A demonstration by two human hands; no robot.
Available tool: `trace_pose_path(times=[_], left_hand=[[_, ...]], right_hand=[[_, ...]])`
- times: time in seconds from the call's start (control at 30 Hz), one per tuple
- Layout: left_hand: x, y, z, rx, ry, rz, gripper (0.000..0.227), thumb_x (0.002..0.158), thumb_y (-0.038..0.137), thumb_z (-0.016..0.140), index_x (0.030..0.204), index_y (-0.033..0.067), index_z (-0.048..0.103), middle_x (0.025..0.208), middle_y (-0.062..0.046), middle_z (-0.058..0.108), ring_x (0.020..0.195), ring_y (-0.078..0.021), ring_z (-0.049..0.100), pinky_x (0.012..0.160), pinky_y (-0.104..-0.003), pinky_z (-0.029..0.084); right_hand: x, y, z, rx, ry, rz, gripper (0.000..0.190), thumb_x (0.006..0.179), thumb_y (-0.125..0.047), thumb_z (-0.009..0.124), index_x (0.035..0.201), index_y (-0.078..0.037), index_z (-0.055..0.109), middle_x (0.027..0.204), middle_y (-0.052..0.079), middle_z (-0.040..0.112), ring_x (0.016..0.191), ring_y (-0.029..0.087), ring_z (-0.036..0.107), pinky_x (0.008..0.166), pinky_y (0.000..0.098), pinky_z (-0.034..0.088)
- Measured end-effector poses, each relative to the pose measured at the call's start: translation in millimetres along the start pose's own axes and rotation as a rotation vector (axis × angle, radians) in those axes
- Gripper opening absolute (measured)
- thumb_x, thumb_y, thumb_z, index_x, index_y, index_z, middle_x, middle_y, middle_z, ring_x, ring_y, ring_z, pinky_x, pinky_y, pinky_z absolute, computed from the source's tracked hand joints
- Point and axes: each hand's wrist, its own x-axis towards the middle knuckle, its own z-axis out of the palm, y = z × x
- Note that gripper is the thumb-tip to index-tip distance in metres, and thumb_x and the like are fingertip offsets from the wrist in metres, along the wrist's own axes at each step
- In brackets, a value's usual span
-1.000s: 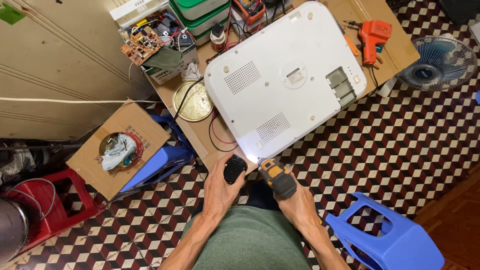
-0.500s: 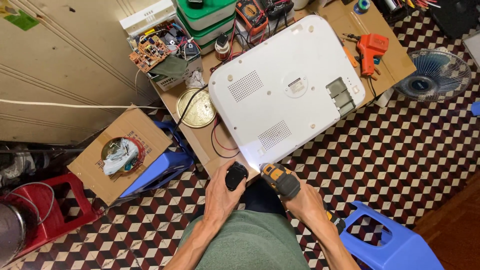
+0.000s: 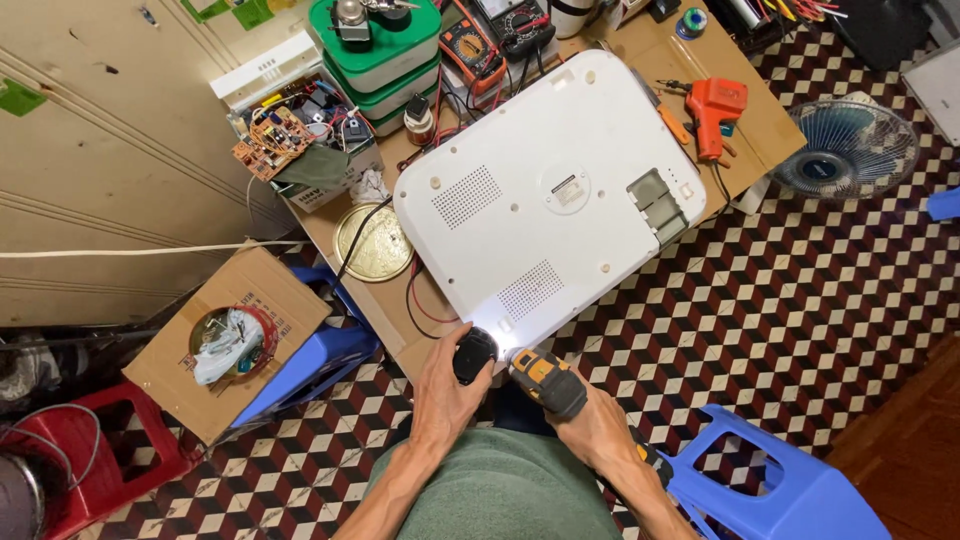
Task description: The person uses a flashlight to illuminate the underside of a white electronic device while drilling holes into it with a cordless drill. They then use a brush to clean the drilled area and continue drilling additional holes.
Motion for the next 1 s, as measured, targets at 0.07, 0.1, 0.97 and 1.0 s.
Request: trace_pose_path(times=[0.07, 0.1, 0.97, 1.0], left_hand=[[2, 1, 0, 0.004, 0.004, 0.001, 0.061, 0.083, 0.024, 0.076, 0.136, 0.0048, 0.055, 0.126, -0.016, 0.066, 0.114, -0.031, 0.067, 0.095, -0.041, 0.055], [2, 0, 0, 0.0, 0.0, -0.011, 0.06, 0.084, 0.025, 0.076, 0.136, 0.0049, 0.055, 0.126, -0.016, 0.066, 0.114, -0.031, 0.067, 0.096, -0.041, 0.055], [-11, -23, -21, 0.029, 0.043, -0.033, 0.06, 0.084, 0.023, 0.077, 0.136, 0.0029, 0.055, 0.122, -0.018, 0.066, 0.112, -0.0321, 0.066, 0.095, -0.041, 0.053], [-11, -22, -22, 0.023, 0.057, -0.026, 0.061, 0.084, 0.023, 0.077, 0.136, 0.0024, 0.054, 0.124, -0.019, 0.065, 0.113, -0.0326, 0.066, 0.095, -0.041, 0.053]], right_hand=[[-1, -5, -1, 0.009, 0.001, 0.007, 0.072, 0.079, -0.012, 0.072, 0.146, -0.025, 0.047, 0.101, 0.009, 0.077, 0.093, 0.027, 0.075, 0.09, 0.0444, 0.06], [-1, -5, 0, 0.017, -0.007, 0.029, 0.071, 0.08, -0.013, 0.072, 0.146, -0.025, 0.048, 0.1, 0.009, 0.077, 0.093, 0.027, 0.076, 0.091, 0.044, 0.06], [-14, -11, -5, 0.051, 0.032, 0.088, 0.024, 0.083, -0.022, 0.074, 0.096, -0.002, 0.069, 0.07, 0.011, 0.07, 0.063, 0.024, 0.067, 0.066, 0.0422, 0.057], [-13, -10, -4, 0.054, 0.009, 0.108, 0.024, 0.084, -0.022, 0.073, 0.097, -0.003, 0.069, 0.07, 0.01, 0.069, 0.063, 0.024, 0.067, 0.066, 0.0423, 0.058]])
